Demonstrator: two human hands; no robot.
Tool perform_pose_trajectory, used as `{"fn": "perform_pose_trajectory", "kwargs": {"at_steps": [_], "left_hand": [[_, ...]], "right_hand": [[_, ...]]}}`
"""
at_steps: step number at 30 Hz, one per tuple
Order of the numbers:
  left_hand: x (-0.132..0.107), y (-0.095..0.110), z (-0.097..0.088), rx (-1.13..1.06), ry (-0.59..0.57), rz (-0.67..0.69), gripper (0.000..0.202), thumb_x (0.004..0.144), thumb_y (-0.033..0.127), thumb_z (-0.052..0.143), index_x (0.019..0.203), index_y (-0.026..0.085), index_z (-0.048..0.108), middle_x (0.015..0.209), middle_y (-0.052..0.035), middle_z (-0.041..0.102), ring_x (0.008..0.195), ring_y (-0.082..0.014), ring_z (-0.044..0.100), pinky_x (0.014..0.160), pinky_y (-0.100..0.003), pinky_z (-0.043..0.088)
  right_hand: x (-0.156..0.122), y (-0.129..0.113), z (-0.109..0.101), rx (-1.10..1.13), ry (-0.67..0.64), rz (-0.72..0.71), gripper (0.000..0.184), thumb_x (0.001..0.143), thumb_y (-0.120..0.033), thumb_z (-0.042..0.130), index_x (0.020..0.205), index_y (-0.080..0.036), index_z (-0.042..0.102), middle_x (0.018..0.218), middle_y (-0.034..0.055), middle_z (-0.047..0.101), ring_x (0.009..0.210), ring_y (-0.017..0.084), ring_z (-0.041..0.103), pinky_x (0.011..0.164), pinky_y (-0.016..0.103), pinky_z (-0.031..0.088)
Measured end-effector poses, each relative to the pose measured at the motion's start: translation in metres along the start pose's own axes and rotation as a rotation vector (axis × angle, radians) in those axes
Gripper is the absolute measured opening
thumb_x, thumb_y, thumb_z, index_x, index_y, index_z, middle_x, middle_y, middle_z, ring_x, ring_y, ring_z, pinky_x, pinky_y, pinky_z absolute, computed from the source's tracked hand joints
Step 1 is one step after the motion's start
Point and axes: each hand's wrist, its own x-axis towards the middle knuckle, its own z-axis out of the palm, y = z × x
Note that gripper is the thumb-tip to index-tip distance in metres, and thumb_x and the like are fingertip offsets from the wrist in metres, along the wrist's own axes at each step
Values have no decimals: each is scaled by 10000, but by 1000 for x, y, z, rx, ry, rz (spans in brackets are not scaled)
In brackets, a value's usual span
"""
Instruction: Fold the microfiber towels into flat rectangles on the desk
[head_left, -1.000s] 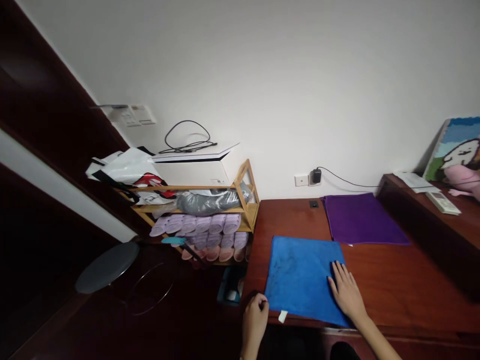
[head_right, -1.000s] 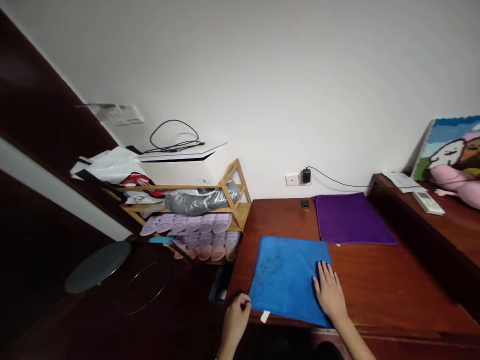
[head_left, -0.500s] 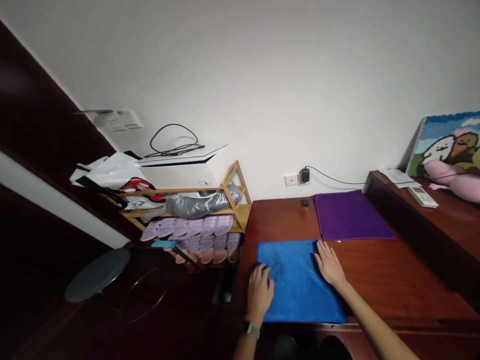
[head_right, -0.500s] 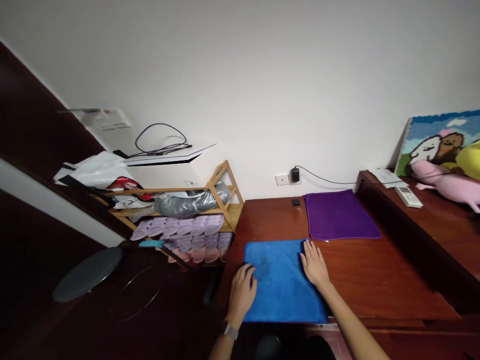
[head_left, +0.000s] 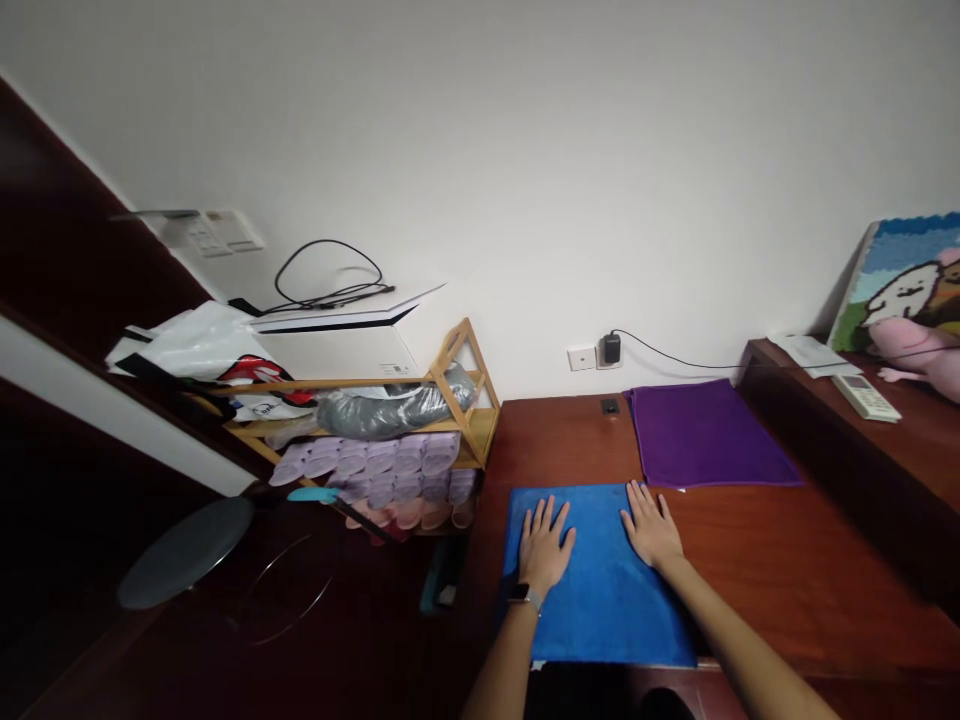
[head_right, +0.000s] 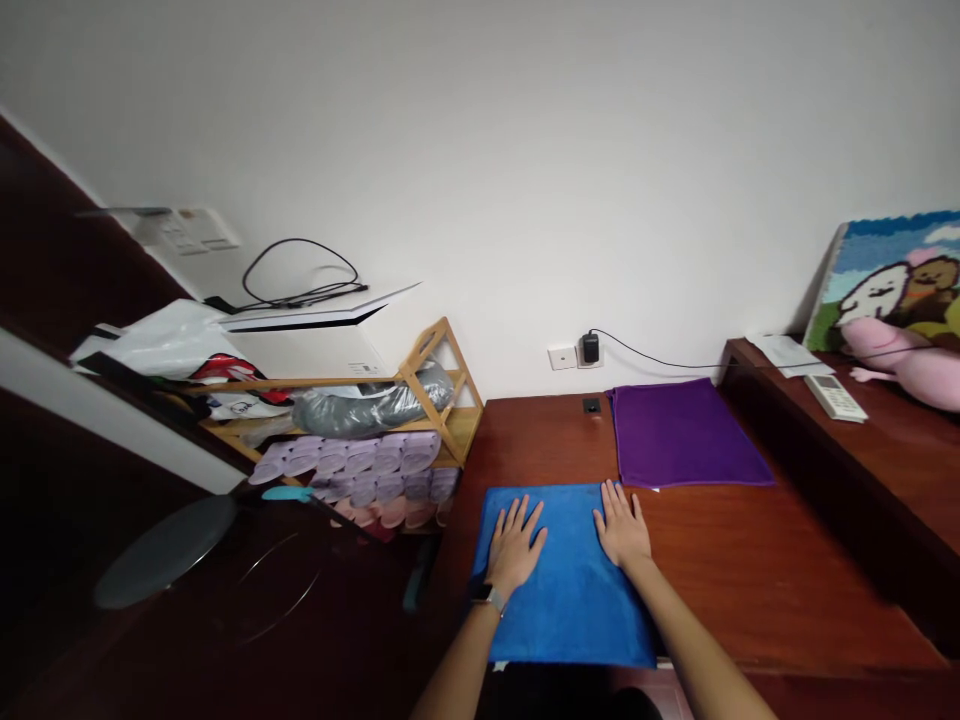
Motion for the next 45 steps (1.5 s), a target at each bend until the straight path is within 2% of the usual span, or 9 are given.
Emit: {"fn": "perform_pose_trajectory", "kwargs": {"at_steps": [4, 7, 9, 12, 17, 20, 27, 38, 45], "left_hand": [[17, 45, 10, -36, 61, 78, 520, 1077, 330, 409, 1586, 243, 474, 1680, -105, 425, 1563, -296, 362, 1289, -549, 291], [32, 89, 28, -127, 62, 175, 511, 1092, 400, 383, 1581, 286, 481, 1682, -83, 425, 1565, -291, 360, 1283, -556, 305], [38, 102, 39, -162, 44, 146, 518, 1091, 474, 375, 1570, 318, 497, 1669, -84, 446, 1555, -293, 380, 1274, -565, 317], [37, 75, 42, -124, 25, 63, 545, 1071, 516, 423, 1583, 338, 474, 1675, -93, 430, 1554, -296, 384, 1276, -567, 309], [12, -40, 15, 80, 69, -166, 584, 1074, 455, 408, 1612, 229, 432, 1692, -131, 385, 1557, -333, 372, 1257, -574, 333], [3, -81, 10, 137, 71, -155, 600, 1088, 452, 358, 1617, 175, 415, 1697, -132, 375, 1556, -304, 379, 1250, -498, 367], [4, -82, 22, 194, 118, -138, 608, 1091, 454, 322, 1628, 178, 393, 1696, -118, 377, 1566, -281, 363, 1279, -516, 313], [30, -86, 11, 168, 55, -156, 592, 1079, 428, 348, 1621, 199, 412, 1698, -94, 372, 1567, -276, 360, 1287, -512, 298], [22, -89, 2, 169, 93, -158, 589, 1077, 384, 345, 1629, 182, 391, 1660, -112, 435, 1539, -286, 413, 1275, -534, 321]], "right_hand": [[1, 1, -5, 26, 1, -20, 713, 1053, -491, 204, 1681, -156, 236, 1742, 68, 240, 1627, 219, 165, 1324, 488, 107], [-1, 2, -6, 3, -22, -34, 704, 1044, -443, 212, 1674, -132, 255, 1741, 69, 233, 1628, 229, 163, 1323, 492, 112], [-2, 3, -4, -15, -28, -39, 700, 1037, -410, 204, 1668, -113, 267, 1740, 68, 233, 1627, 234, 165, 1324, 494, 117], [-2, 4, -1, -17, -8, -37, 711, 1043, -433, 181, 1669, -106, 256, 1737, 69, 242, 1624, 245, 182, 1322, 507, 133], [-1, 3, 0, -27, -10, -18, 726, 1054, -490, 154, 1681, -127, 204, 1745, 49, 227, 1629, 223, 157, 1327, 484, 116], [-1, 1, -2, -62, -36, 3, 722, 1058, -490, 129, 1685, -135, 165, 1755, 24, 190, 1634, 198, 121, 1330, 458, 83], [0, -1, 0, -108, -43, 14, 716, 1056, -476, 138, 1686, -137, 164, 1755, 17, 177, 1634, 200, 123, 1328, 461, 86], [23, -3, 7, -131, -16, 15, 721, 1057, -462, 158, 1678, -100, 211, 1754, 58, 201, 1631, 217, 144, 1325, 422, 114], [11, -7, -5, -116, -24, 1, 719, 1064, -461, 160, 1672, -82, 226, 1751, 69, 209, 1629, 218, 155, 1328, 418, 108]]}}
